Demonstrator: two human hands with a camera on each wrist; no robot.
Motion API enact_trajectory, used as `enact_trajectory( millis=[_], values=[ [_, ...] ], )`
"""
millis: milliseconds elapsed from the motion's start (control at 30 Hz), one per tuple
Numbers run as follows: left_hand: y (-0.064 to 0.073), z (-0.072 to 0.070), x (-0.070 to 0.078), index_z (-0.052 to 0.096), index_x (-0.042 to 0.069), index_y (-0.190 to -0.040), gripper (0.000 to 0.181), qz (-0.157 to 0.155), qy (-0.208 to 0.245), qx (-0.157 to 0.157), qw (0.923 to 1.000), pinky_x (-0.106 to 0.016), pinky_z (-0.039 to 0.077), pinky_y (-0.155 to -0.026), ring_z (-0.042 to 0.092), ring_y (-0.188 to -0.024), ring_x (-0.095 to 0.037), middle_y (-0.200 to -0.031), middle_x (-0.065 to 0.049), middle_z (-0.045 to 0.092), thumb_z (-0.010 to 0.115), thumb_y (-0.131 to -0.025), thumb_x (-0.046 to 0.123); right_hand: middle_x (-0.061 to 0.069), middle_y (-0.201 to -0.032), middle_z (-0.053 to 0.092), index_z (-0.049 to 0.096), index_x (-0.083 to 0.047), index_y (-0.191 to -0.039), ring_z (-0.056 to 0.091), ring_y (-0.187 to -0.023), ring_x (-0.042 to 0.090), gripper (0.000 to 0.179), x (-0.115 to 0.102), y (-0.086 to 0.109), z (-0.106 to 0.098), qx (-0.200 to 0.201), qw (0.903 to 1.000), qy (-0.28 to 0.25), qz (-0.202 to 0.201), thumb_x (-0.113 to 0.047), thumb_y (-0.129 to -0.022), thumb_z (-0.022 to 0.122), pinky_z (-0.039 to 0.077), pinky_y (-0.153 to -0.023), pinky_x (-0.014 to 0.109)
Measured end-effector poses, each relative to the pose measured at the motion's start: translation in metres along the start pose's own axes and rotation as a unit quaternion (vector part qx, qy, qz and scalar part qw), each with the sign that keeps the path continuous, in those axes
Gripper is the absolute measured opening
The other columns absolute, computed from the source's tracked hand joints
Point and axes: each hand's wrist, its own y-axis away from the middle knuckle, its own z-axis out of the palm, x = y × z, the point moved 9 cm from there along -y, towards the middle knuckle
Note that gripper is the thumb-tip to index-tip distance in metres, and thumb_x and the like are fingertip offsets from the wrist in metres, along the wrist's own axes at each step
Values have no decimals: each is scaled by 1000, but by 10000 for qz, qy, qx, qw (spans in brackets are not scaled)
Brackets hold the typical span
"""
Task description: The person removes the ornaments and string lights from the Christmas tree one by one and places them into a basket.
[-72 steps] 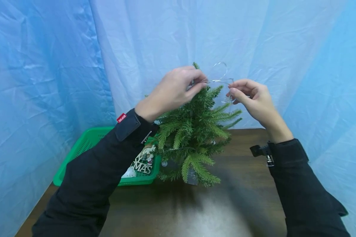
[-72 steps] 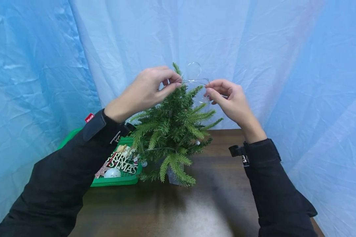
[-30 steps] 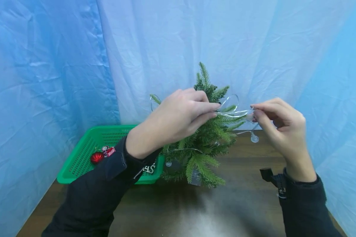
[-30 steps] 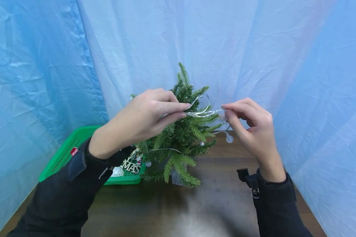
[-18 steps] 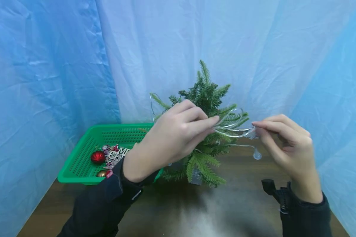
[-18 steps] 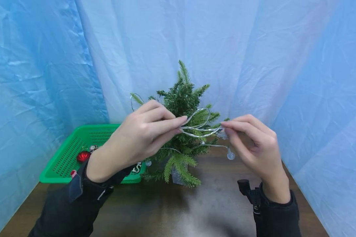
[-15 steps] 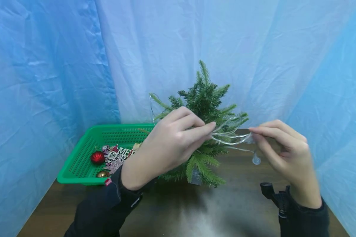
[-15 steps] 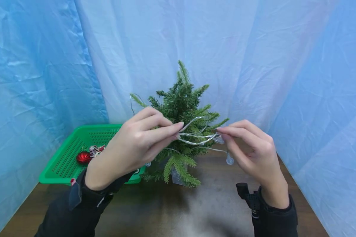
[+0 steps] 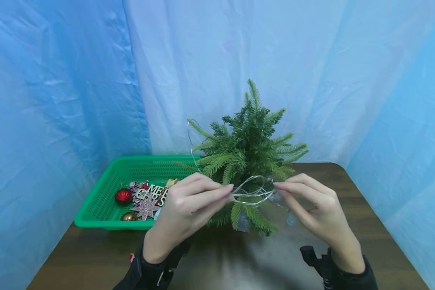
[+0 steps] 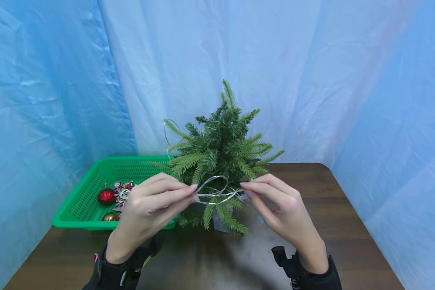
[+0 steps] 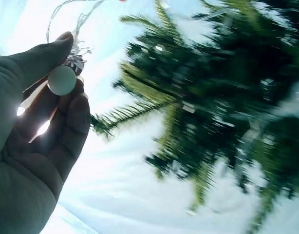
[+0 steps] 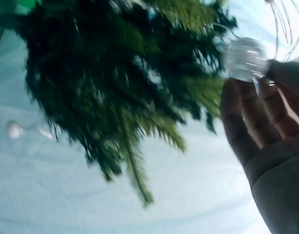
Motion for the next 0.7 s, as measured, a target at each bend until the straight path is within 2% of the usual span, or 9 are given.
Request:
enact_trajectory(
  millis=[167, 267, 367, 567, 700],
  values=[
    [17, -8, -2, 80, 0, -100, 16, 257, -87, 676, 9973, -26, 54, -66, 66, -76, -18, -88, -6, 76, 74, -95, 14, 9, -95, 70, 74, 2, -110, 58, -71, 6, 26, 7, 6, 18, -199, 9997, 162, -7, -18, -105, 59, 44, -59, 14],
    [21, -12, -3, 81, 0, -97, 16, 406, -37, 836, 9957, -26, 53, -64, 66, -71, -18, -87, -7, 76, 75, -95, 14, 8, -94, 70, 75, 2, -108, 59, -71, 7, 28, 8, 9, 23, -215, 9995, 242, 31, -20, -105, 58, 44, -59, 14],
    [23, -14, -8, 81, -1, -96, 16, 424, 91, 772, 9961, -26, 54, -64, 67, -71, -19, -87, -8, 76, 75, -95, 14, 8, -95, 70, 74, 3, -107, 61, -74, 10, 29, 9, 11, 28, -208, 9994, 263, 60, -21, -105, 59, 45, -61, 16],
    [30, -19, -23, 80, -1, -96, 16, 385, 368, 380, 9979, -31, 59, -71, 72, -75, -20, -88, -9, 77, 74, -95, 14, 6, -97, 71, 75, -1, -110, 64, -77, 10, 26, 10, 12, 40, -354, 9989, 309, 83, -21, -105, 59, 47, -64, 16],
    [36, -18, -34, 81, 1, -95, 20, 166, 354, 98, 9992, -31, 59, -71, 73, -76, -19, -89, -8, 77, 73, -96, 19, 6, -101, 72, 75, -1, -112, 66, -79, 11, 26, 11, 14, 48, -513, 9982, 289, 55, -20, -105, 58, 49, -65, 16]
  ],
)
